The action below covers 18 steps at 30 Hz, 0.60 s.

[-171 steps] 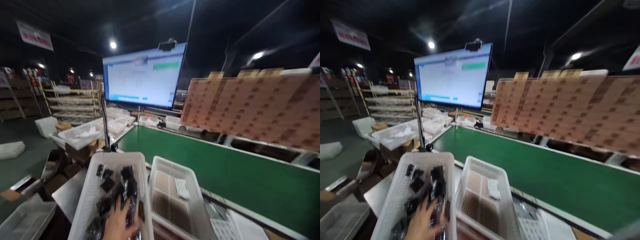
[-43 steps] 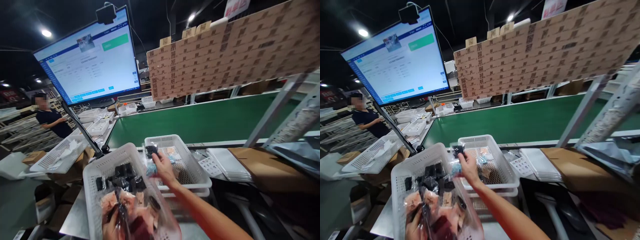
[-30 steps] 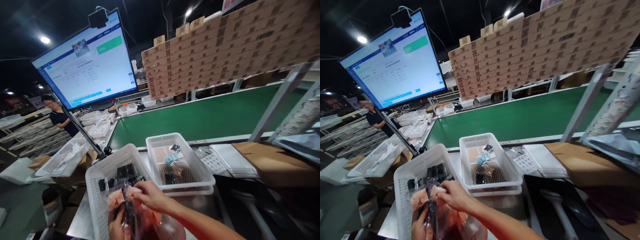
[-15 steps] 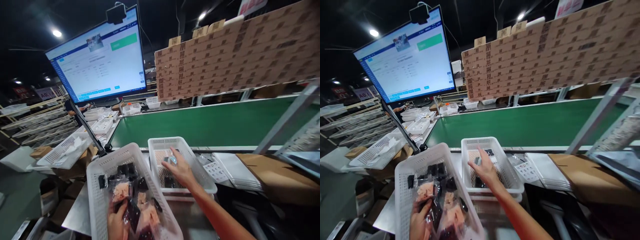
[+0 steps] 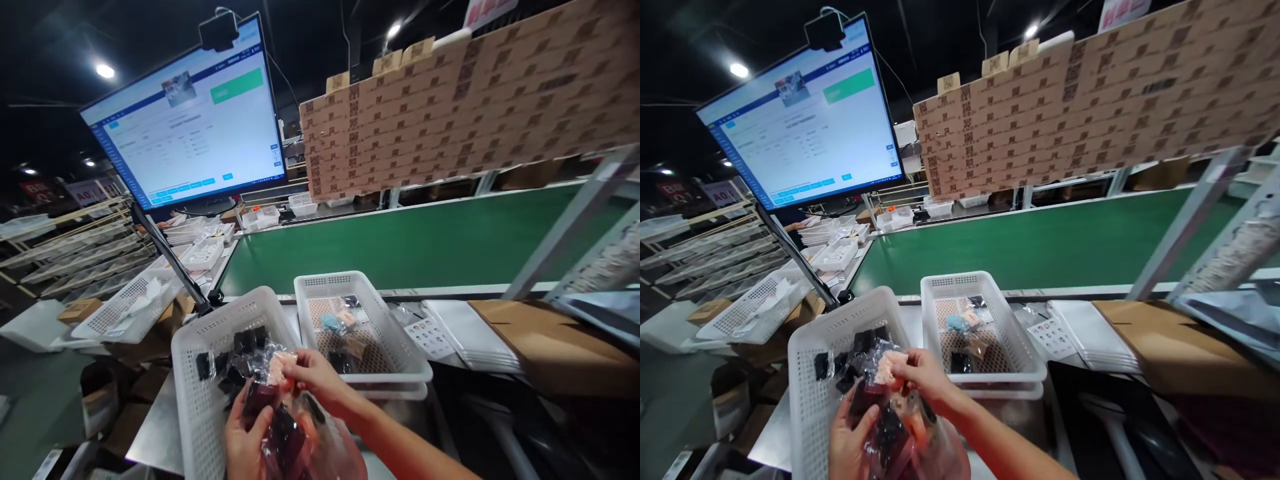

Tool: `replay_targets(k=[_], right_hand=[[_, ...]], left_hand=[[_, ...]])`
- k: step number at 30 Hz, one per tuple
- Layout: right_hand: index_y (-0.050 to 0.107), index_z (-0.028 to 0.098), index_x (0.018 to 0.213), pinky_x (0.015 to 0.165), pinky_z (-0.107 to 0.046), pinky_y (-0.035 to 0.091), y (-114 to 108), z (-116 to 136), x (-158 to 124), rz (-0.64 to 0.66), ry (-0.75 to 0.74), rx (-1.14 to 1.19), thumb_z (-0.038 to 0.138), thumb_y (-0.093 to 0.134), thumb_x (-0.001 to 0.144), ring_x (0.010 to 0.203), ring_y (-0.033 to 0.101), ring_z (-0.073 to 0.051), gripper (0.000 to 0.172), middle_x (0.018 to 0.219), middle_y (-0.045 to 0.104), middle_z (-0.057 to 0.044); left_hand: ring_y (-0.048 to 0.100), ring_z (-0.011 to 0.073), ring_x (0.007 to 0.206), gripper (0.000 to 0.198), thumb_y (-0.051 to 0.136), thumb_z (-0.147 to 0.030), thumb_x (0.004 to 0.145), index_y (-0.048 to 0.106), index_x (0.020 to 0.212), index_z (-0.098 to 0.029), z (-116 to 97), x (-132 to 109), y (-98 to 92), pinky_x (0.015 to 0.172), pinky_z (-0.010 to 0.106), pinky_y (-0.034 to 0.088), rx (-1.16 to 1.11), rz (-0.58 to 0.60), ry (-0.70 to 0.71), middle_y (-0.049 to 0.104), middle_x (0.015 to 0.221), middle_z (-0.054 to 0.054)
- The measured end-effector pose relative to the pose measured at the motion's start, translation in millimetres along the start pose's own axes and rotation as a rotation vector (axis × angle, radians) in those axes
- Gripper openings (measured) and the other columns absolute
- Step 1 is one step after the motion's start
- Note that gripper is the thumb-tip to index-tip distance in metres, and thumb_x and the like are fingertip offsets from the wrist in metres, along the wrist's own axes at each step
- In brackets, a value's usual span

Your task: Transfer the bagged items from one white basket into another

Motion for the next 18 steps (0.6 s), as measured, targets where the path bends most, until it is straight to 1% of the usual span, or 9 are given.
replay_targets(k=[4, 6, 9, 11, 13, 14, 15, 17, 18], right_hand=[[0.070, 0.015, 0.101, 0.069, -0.028, 0.055, -11, 7, -2, -0.068, -0.077, 0.189, 0.051, 0.096, 0.066, 0.074, 0.066, -0.017, 0.057, 0.090, 0.072, -0.004], [0.069, 0.016, 0.109, 0.081, -0.034, 0.058, -33, 25, 1, -0.147, -0.156, 0.190, 0.054, 0.092, 0.070, 0.081, 0.068, -0.020, 0.059, 0.096, 0.072, -0.006], [0.066, 0.016, 0.115, 0.088, -0.044, 0.059, -98, 65, 2, -0.438, -0.241, -0.094, 0.069, 0.081, 0.070, 0.091, 0.070, -0.029, 0.070, 0.098, 0.072, -0.010], [0.064, 0.017, 0.121, 0.101, -0.054, 0.054, -140, 94, -8, -0.691, -0.291, -0.323, 0.070, 0.081, 0.066, 0.115, 0.064, -0.040, 0.078, 0.116, 0.071, -0.017], [0.062, 0.017, 0.132, 0.116, -0.059, 0.042, -154, 112, -23, -0.843, -0.370, -0.485, 0.066, 0.084, 0.066, 0.139, 0.048, -0.045, 0.085, 0.140, 0.061, -0.022], [0.059, 0.017, 0.139, 0.119, -0.059, 0.039, -147, 113, -28, -0.819, -0.397, -0.528, 0.064, 0.084, 0.068, 0.143, 0.044, -0.044, 0.089, 0.147, 0.056, -0.023], [0.055, 0.018, 0.146, 0.119, -0.058, 0.040, -130, 108, -28, -0.720, -0.402, -0.555, 0.064, 0.083, 0.071, 0.142, 0.047, -0.042, 0.092, 0.151, 0.054, -0.022], [0.055, 0.020, 0.149, 0.113, -0.056, 0.048, -70, 83, -25, -0.341, -0.363, -0.574, 0.059, 0.086, 0.072, 0.134, 0.057, -0.039, 0.092, 0.153, 0.054, -0.019], [0.062, 0.021, 0.143, 0.108, -0.053, 0.052, -36, 70, -26, -0.154, -0.345, -0.579, 0.055, 0.087, 0.072, 0.127, 0.062, -0.038, 0.083, 0.149, 0.058, -0.018]], left_hand=[[0.079, 0.0285, 0.081, 0.092, 0.104, -0.022, 0.037, 0.065, 0.120, -0.019, 14, 6, -1.9, 0.069, 0.035, 0.067, -0.109, -0.030, -0.158, 0.081, 0.101, 0.011], [0.078, 0.0275, 0.080, 0.089, 0.105, -0.024, 0.037, 0.065, 0.117, -0.018, 13, 11, -5.4, 0.070, 0.035, 0.067, -0.113, -0.036, -0.148, 0.081, 0.099, 0.012], [0.078, 0.0255, 0.080, 0.088, 0.105, -0.028, 0.039, 0.064, 0.117, -0.017, 5, 16, -14.0, 0.071, 0.032, 0.065, -0.106, -0.057, -0.107, 0.081, 0.097, 0.013], [0.078, 0.0252, 0.081, 0.088, 0.105, -0.030, 0.040, 0.064, 0.117, -0.018, 0, 17, -17.9, 0.071, 0.031, 0.065, -0.088, -0.058, -0.084, 0.081, 0.098, 0.013], [0.078, 0.0256, 0.080, 0.085, 0.104, -0.033, 0.044, 0.064, 0.117, -0.017, -3, 15, -16.3, 0.069, 0.031, 0.064, -0.039, -0.034, -0.054, 0.081, 0.097, 0.013], [0.078, 0.0263, 0.081, 0.083, 0.103, -0.034, 0.046, 0.064, 0.118, -0.017, -4, 14, -12.4, 0.070, 0.031, 0.065, 0.005, -0.006, -0.045, 0.081, 0.097, 0.013], [0.078, 0.0272, 0.082, 0.081, 0.102, -0.035, 0.049, 0.065, 0.119, -0.016, -4, 12, -6.8, 0.072, 0.032, 0.065, 0.054, 0.027, -0.040, 0.081, 0.098, 0.014], [0.079, 0.0292, 0.089, 0.076, 0.101, -0.035, 0.054, 0.068, 0.119, -0.015, -4, 7, 9.7, 0.079, 0.035, 0.066, 0.142, 0.115, -0.016, 0.081, 0.104, 0.016], [0.078, 0.0298, 0.093, 0.073, 0.100, -0.035, 0.056, 0.069, 0.119, -0.015, -6, 4, 19.0, 0.082, 0.036, 0.066, 0.178, 0.162, 0.003, 0.080, 0.107, 0.016]])
Point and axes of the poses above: each hand's wrist, its own x-axis towards the middle knuckle, its own y-axis out of the palm, z = x × y, the point moved 9 cm from there along x, towards the middle knuckle
